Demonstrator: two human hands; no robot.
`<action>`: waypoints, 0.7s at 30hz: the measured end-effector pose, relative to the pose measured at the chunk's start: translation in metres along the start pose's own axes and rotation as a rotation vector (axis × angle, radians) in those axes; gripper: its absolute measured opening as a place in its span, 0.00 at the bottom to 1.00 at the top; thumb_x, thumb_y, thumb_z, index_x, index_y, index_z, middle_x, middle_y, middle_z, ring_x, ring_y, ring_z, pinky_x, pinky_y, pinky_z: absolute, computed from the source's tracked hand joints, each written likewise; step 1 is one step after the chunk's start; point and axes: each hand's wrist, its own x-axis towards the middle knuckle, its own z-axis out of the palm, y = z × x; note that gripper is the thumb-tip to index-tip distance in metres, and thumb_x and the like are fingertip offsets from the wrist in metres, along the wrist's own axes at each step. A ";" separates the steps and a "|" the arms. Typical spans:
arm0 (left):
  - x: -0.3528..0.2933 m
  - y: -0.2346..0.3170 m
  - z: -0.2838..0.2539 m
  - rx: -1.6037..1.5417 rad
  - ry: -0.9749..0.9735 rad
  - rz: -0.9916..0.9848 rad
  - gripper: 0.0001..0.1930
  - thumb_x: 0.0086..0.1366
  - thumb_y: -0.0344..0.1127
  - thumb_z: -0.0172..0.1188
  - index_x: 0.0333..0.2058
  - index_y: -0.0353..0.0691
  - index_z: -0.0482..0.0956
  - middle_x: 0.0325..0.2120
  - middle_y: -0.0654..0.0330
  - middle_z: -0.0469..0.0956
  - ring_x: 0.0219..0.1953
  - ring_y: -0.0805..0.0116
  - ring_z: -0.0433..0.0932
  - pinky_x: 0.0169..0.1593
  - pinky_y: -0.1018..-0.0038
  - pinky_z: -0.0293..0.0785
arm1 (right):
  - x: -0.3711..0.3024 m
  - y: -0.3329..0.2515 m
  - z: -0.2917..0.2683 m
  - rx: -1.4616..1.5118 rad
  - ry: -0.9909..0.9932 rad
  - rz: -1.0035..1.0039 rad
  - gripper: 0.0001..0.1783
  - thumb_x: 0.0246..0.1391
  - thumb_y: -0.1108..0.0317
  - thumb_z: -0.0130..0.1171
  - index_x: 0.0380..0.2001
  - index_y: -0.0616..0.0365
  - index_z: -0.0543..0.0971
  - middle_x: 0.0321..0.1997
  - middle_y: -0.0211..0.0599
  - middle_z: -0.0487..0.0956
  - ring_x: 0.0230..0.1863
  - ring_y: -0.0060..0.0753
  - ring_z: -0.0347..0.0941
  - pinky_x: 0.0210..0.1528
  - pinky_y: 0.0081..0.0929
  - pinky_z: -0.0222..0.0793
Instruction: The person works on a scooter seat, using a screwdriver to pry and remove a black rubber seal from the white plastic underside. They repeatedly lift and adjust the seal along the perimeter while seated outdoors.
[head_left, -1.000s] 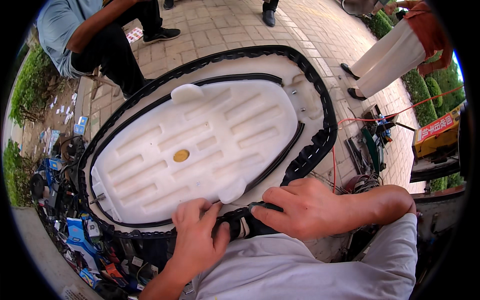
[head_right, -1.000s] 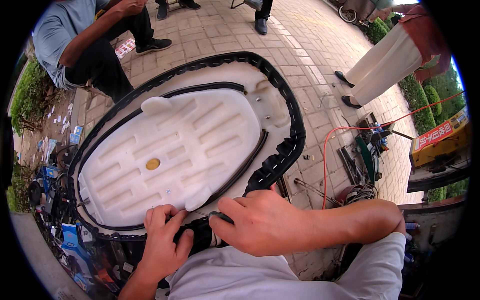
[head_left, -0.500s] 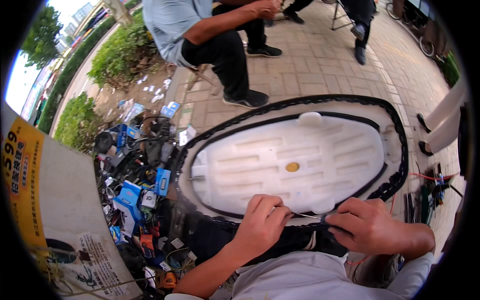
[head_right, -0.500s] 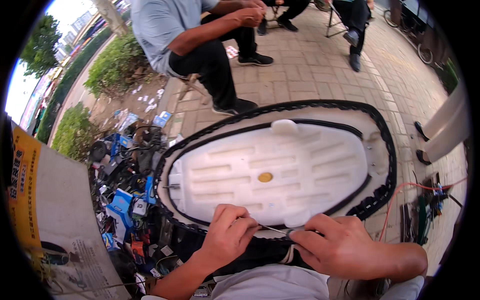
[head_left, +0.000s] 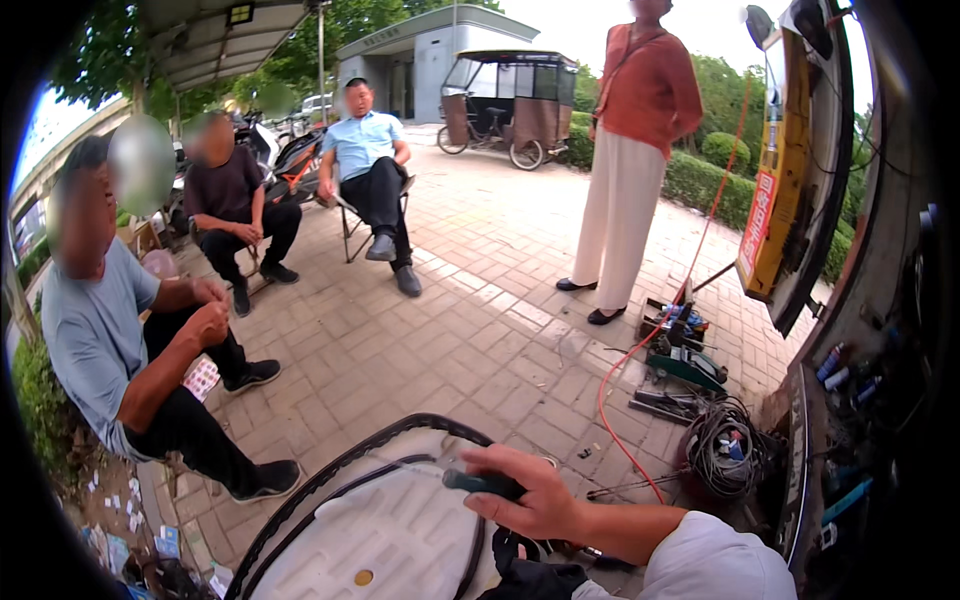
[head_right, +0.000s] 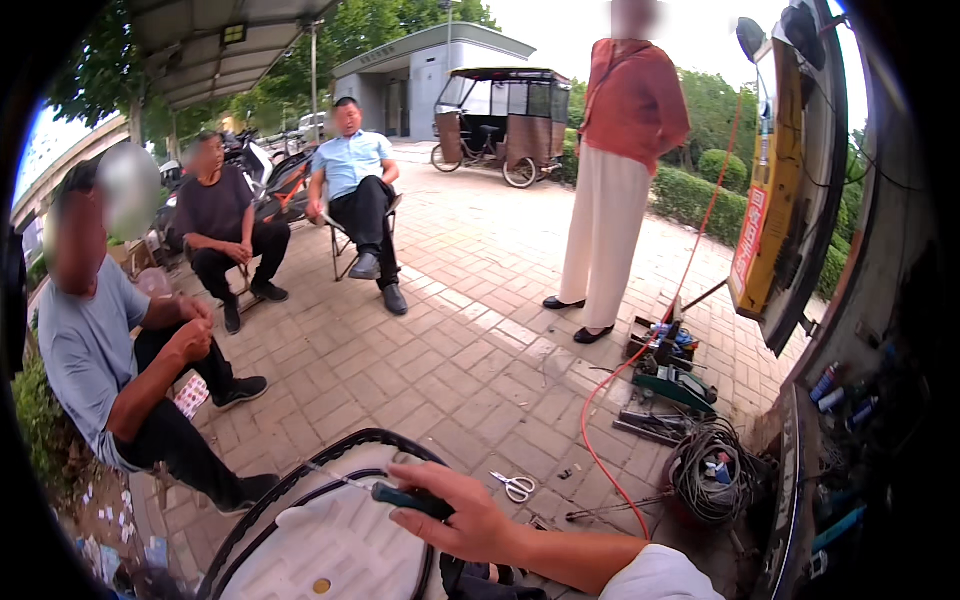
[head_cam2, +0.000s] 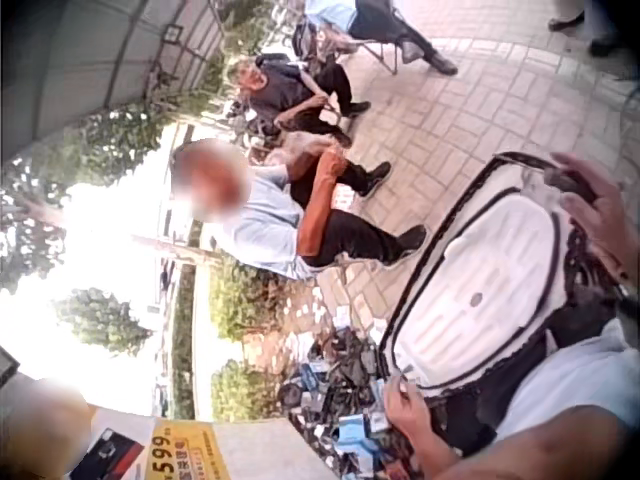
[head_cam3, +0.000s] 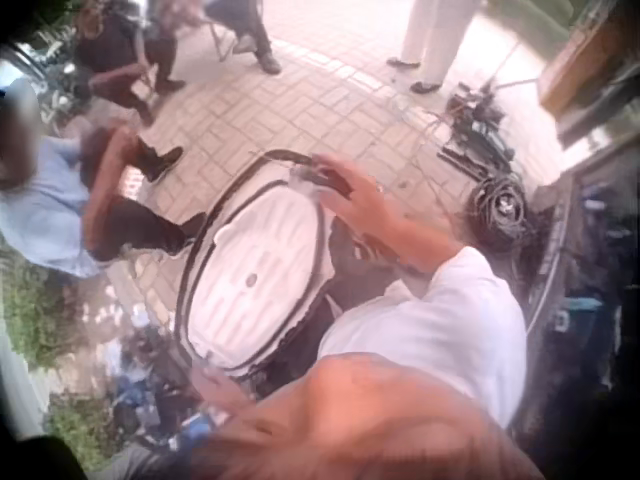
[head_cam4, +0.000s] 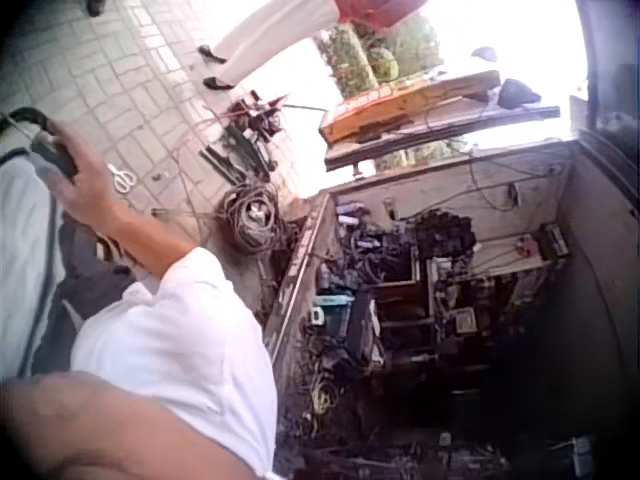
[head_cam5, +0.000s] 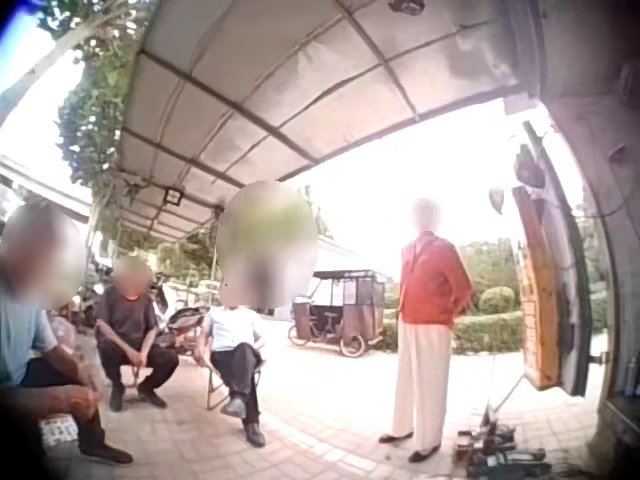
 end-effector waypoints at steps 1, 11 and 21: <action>-0.010 0.061 -0.039 0.022 -0.285 -0.186 0.16 0.67 0.31 0.61 0.50 0.27 0.80 0.47 0.41 0.80 0.49 0.44 0.78 0.53 0.56 0.75 | 0.003 0.002 0.015 0.096 0.115 -0.012 0.22 0.57 0.70 0.69 0.54 0.64 0.78 0.40 0.40 0.80 0.41 0.33 0.77 0.43 0.25 0.72; -0.027 0.098 0.101 -0.280 -0.718 0.577 0.36 0.53 0.42 0.76 0.58 0.34 0.74 0.52 0.41 0.72 0.53 0.39 0.72 0.57 0.52 0.70 | -0.059 0.075 -0.018 0.423 0.441 0.650 0.19 0.68 0.60 0.59 0.52 0.65 0.77 0.48 0.35 0.83 0.48 0.21 0.76 0.53 0.21 0.70; 0.006 0.114 0.129 -0.398 -0.702 0.453 0.38 0.50 0.41 0.78 0.58 0.33 0.74 0.49 0.41 0.71 0.49 0.39 0.73 0.53 0.54 0.73 | -0.003 0.091 0.018 0.650 0.392 0.653 0.18 0.70 0.61 0.56 0.53 0.64 0.75 0.52 0.35 0.82 0.48 0.21 0.76 0.51 0.23 0.74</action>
